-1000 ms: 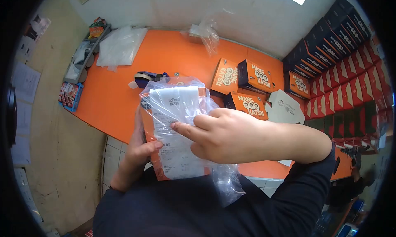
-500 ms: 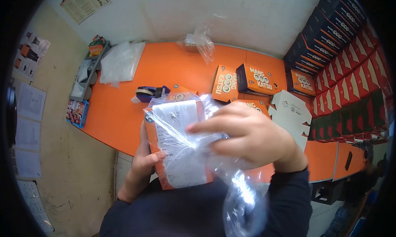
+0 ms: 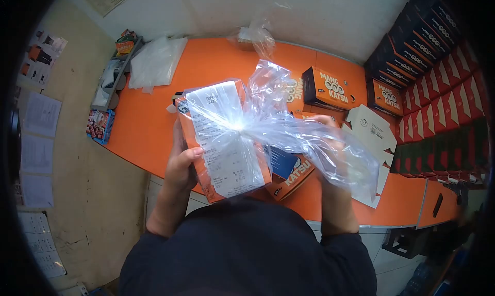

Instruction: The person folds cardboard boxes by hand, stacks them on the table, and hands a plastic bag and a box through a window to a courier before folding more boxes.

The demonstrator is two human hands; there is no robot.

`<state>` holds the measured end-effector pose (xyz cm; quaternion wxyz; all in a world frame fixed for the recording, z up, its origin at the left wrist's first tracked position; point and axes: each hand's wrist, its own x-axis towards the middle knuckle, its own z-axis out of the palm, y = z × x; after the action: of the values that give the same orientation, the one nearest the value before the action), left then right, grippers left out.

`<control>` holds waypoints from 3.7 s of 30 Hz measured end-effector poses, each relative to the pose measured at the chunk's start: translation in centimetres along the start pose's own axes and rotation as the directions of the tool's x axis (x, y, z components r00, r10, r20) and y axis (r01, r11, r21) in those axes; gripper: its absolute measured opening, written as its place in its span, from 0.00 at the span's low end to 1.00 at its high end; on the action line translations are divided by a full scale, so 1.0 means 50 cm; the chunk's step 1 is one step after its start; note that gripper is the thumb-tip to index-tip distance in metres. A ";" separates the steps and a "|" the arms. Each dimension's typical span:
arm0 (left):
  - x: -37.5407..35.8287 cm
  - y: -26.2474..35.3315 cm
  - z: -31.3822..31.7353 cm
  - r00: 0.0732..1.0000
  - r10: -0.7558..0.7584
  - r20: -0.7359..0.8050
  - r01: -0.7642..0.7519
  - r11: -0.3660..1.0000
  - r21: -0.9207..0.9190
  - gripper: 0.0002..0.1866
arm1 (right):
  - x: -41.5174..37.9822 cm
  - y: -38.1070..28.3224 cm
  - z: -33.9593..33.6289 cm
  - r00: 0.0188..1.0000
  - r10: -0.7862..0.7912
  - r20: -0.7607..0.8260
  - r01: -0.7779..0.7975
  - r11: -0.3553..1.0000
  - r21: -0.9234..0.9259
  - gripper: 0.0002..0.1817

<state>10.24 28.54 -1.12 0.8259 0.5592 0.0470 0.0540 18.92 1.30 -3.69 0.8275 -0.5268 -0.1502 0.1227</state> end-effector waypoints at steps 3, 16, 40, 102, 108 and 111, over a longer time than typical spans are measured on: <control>0.002 0.002 0.000 1.000 -0.008 0.026 0.007 1.000 0.027 0.54 | -0.038 0.066 0.067 0.965 0.234 -0.120 -0.200 0.950 0.241 0.28; -0.031 -0.005 -0.009 0.999 -0.032 0.044 0.038 0.986 -0.164 0.55 | -0.028 0.115 0.111 0.949 0.274 0.156 -0.315 0.801 0.509 0.28; -0.049 0.014 0.010 0.990 0.086 0.114 -0.106 0.979 0.177 0.33 | -0.054 0.109 0.113 0.946 0.237 0.222 -0.322 0.778 0.540 0.27; -0.047 -0.344 -0.449 0.723 0.392 -0.569 0.649 -0.105 0.753 0.25 | 0.690 -0.282 -0.149 0.412 -0.493 -0.766 0.702 0.707 -0.078 0.40; -0.049 -0.355 -0.457 0.722 0.417 -0.552 0.635 -0.084 0.768 0.25 | 0.770 -0.279 -0.147 0.264 -0.423 -0.867 0.595 0.779 -0.198 0.44; -0.053 -0.354 -0.463 0.731 0.407 -0.547 0.626 -0.082 0.776 0.26 | 0.828 -0.282 -0.182 0.247 -0.404 -0.881 0.450 0.853 -0.265 0.51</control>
<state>5.06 42.89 -26.05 0.0577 0.9019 0.4120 0.1166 61.27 2.81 10.45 0.7800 -0.4257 0.1971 -0.4141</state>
